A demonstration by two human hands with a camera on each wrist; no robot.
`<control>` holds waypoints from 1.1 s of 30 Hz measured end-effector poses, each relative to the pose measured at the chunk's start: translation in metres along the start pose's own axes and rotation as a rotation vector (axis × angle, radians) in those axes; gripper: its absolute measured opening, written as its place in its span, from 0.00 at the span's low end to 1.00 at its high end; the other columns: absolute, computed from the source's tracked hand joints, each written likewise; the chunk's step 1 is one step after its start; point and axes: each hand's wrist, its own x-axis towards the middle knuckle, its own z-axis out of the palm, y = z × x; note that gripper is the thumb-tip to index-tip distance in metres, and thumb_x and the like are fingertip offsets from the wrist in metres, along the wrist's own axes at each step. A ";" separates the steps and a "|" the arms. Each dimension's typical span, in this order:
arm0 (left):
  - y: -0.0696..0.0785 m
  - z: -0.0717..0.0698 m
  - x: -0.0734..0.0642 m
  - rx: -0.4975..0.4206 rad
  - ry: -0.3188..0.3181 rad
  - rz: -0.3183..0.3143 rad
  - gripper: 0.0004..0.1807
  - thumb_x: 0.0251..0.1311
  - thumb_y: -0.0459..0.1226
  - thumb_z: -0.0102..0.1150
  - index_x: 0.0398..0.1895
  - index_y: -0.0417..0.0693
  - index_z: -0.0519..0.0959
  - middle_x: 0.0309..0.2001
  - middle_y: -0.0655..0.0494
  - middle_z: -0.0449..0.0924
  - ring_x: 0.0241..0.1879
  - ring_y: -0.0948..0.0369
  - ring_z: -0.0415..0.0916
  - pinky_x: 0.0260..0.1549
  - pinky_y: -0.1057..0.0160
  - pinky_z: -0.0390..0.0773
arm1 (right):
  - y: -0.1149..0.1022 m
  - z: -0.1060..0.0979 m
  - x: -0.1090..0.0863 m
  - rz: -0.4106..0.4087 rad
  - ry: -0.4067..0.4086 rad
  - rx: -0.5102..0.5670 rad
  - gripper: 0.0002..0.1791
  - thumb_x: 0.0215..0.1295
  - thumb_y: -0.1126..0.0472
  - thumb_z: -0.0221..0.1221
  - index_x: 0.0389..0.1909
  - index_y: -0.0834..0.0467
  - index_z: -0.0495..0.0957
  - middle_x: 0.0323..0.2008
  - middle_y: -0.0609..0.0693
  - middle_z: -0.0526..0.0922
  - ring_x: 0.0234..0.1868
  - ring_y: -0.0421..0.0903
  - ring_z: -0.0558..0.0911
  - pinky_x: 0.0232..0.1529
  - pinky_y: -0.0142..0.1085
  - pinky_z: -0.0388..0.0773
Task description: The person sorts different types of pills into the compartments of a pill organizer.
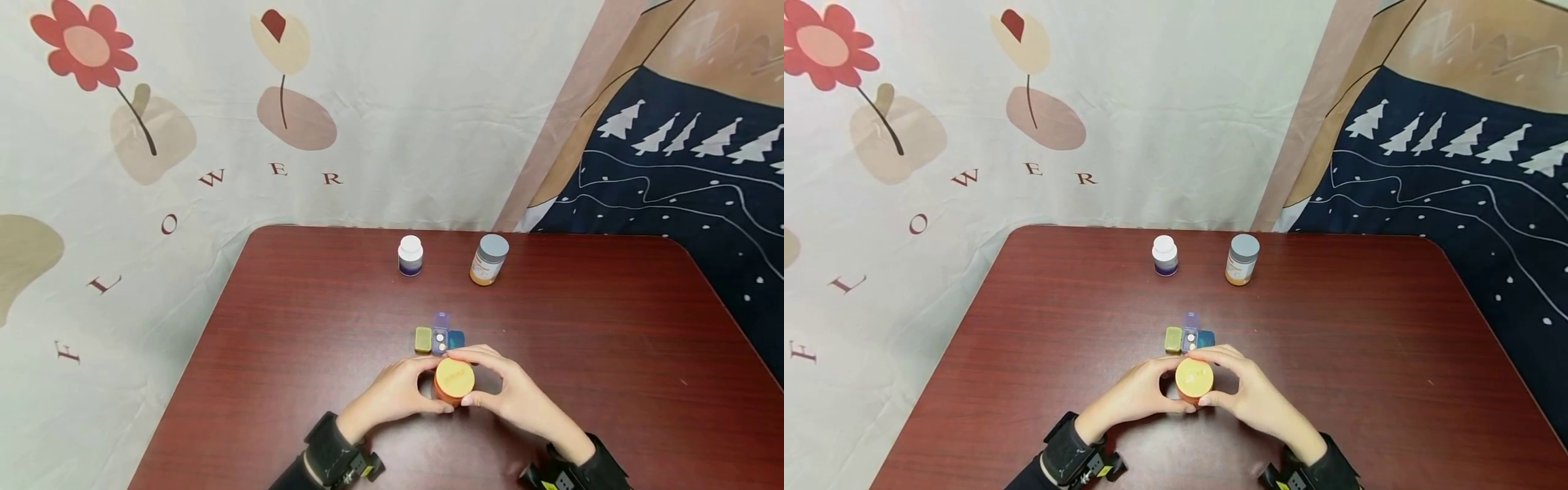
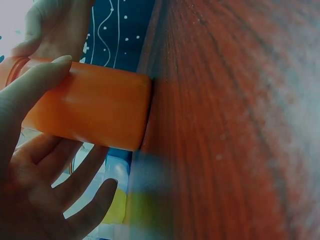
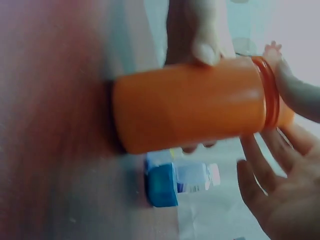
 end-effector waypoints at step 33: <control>-0.012 0.007 0.003 -0.020 -0.020 -0.041 0.38 0.58 0.58 0.83 0.73 0.66 0.82 0.67 0.66 0.87 0.66 0.61 0.84 0.62 0.48 0.85 | -0.009 -0.001 -0.005 0.041 0.010 -0.176 0.53 0.54 0.59 0.84 0.81 0.53 0.70 0.72 0.55 0.79 0.68 0.38 0.77 0.65 0.36 0.81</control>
